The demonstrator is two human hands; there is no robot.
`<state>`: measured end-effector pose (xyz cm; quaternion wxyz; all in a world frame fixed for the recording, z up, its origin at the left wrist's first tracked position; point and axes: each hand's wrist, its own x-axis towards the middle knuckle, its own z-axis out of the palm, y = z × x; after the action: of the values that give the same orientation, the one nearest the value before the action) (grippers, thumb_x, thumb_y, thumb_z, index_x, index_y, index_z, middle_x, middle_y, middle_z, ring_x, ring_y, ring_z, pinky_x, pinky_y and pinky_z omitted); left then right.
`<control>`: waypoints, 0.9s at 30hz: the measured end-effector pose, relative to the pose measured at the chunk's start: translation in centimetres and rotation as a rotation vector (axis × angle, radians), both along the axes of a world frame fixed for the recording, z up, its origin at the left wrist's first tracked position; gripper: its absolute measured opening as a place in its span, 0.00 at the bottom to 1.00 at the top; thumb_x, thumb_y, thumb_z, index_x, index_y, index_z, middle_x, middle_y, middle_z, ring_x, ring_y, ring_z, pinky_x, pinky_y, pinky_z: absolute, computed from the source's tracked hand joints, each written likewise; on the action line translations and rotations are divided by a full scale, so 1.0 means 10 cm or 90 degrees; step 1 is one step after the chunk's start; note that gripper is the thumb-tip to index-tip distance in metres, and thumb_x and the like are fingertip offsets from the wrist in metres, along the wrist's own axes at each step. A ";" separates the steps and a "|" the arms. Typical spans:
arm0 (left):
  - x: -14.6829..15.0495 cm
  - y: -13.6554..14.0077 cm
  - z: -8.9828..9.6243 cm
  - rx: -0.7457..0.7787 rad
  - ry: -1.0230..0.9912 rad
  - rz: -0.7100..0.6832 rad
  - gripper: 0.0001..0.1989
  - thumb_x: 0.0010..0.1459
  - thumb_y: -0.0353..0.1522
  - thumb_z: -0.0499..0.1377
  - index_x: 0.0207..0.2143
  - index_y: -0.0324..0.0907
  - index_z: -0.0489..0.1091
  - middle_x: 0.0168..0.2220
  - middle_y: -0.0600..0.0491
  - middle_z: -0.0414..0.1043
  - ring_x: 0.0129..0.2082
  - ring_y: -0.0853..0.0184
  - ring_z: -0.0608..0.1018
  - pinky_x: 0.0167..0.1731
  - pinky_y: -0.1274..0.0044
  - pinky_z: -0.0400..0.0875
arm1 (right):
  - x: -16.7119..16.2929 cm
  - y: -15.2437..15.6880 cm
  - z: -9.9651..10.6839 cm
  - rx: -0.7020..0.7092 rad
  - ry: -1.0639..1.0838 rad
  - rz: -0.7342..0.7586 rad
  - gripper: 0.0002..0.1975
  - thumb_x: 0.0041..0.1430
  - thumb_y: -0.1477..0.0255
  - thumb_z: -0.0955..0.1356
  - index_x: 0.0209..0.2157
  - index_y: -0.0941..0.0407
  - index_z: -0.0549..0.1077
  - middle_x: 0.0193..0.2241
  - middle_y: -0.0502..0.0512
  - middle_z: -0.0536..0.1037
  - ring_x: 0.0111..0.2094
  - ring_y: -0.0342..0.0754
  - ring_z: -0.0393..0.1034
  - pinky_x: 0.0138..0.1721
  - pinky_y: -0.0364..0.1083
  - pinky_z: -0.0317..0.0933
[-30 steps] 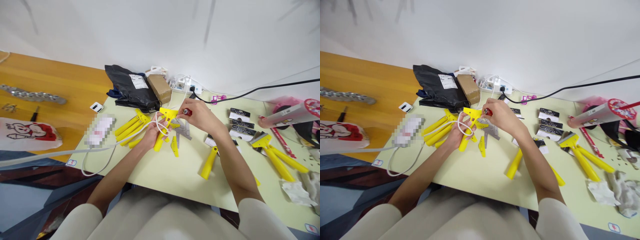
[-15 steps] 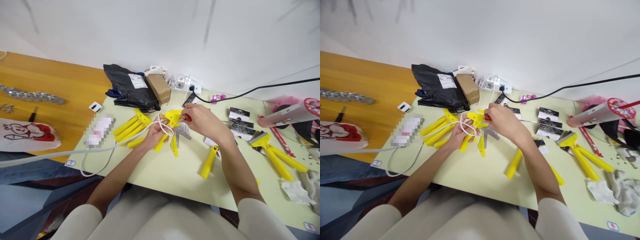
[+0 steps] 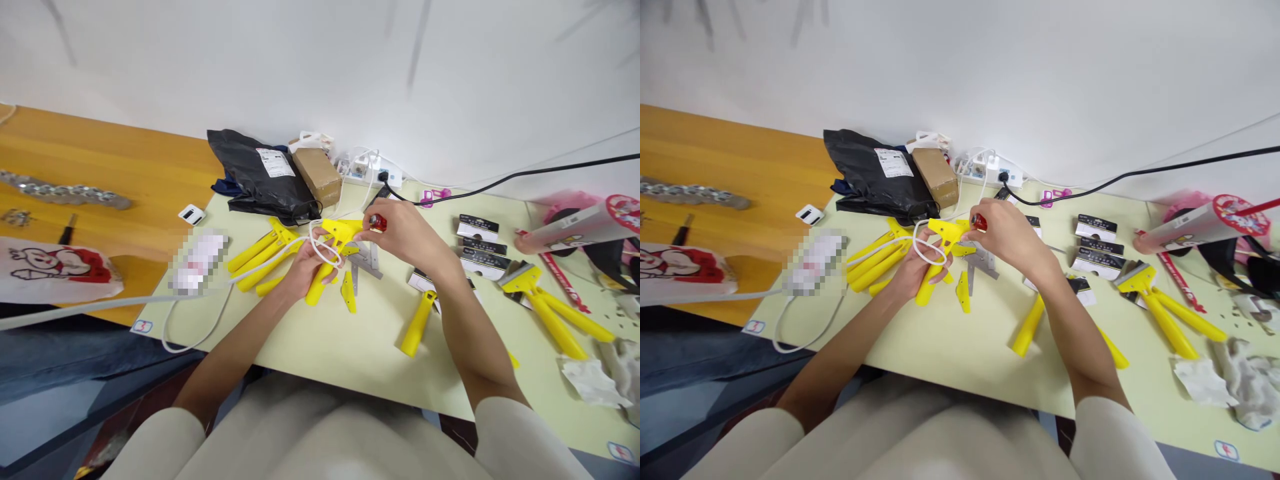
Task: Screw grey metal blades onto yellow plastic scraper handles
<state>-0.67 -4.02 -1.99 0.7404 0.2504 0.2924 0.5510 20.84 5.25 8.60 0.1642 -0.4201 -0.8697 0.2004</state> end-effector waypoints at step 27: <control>-0.43 0.20 0.28 -0.023 -0.024 0.174 0.23 0.54 0.28 0.77 0.48 0.50 0.71 0.46 0.55 0.79 0.34 0.72 0.81 0.17 0.88 0.59 | -0.88 0.60 -0.83 -0.093 -0.278 0.175 0.14 0.70 0.71 0.72 0.54 0.58 0.83 0.54 0.67 0.85 0.51 0.58 0.78 0.46 0.48 0.62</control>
<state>-4.98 -2.05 0.78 0.6681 0.1842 0.3195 0.6463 12.01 11.27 0.26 -0.0867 -0.3421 -0.9166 0.1879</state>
